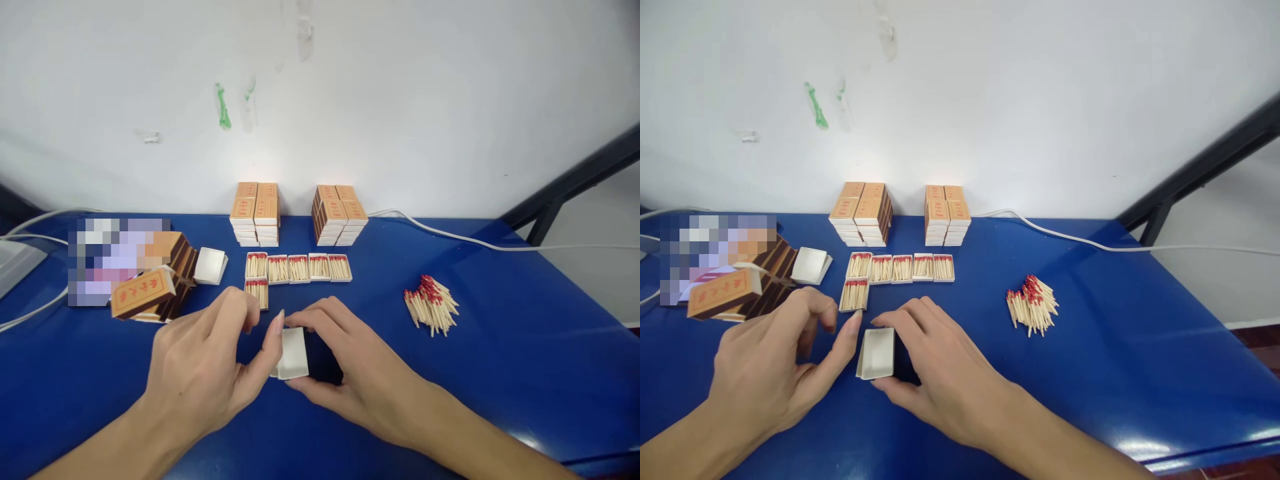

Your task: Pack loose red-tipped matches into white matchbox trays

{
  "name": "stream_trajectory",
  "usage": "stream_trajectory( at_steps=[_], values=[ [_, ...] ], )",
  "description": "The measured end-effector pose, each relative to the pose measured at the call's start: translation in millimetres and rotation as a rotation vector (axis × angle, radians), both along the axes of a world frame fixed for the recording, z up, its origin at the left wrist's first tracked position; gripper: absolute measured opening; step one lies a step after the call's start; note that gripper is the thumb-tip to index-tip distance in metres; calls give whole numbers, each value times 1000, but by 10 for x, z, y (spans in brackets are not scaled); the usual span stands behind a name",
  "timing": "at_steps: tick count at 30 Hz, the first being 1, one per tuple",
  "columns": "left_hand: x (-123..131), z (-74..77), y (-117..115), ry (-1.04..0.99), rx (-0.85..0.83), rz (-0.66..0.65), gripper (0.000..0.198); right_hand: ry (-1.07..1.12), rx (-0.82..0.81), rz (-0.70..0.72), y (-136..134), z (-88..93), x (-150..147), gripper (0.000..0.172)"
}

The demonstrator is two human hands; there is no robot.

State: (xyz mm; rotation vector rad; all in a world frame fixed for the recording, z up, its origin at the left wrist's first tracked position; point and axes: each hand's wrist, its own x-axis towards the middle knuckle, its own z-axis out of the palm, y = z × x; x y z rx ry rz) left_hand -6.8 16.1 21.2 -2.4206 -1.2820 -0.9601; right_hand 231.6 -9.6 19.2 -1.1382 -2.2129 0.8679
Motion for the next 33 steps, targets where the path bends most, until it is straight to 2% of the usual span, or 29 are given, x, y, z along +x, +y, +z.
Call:
stream_trajectory(
  at_steps=[8,33],
  values=[
    [-9,-25,-44,-3,-21,-7,26,-19,0,8,-10,0,-1,47],
    [7,-32,-21,-76,-125,-6,22,-55,23,14,1,-8,-1,54]
  ],
)
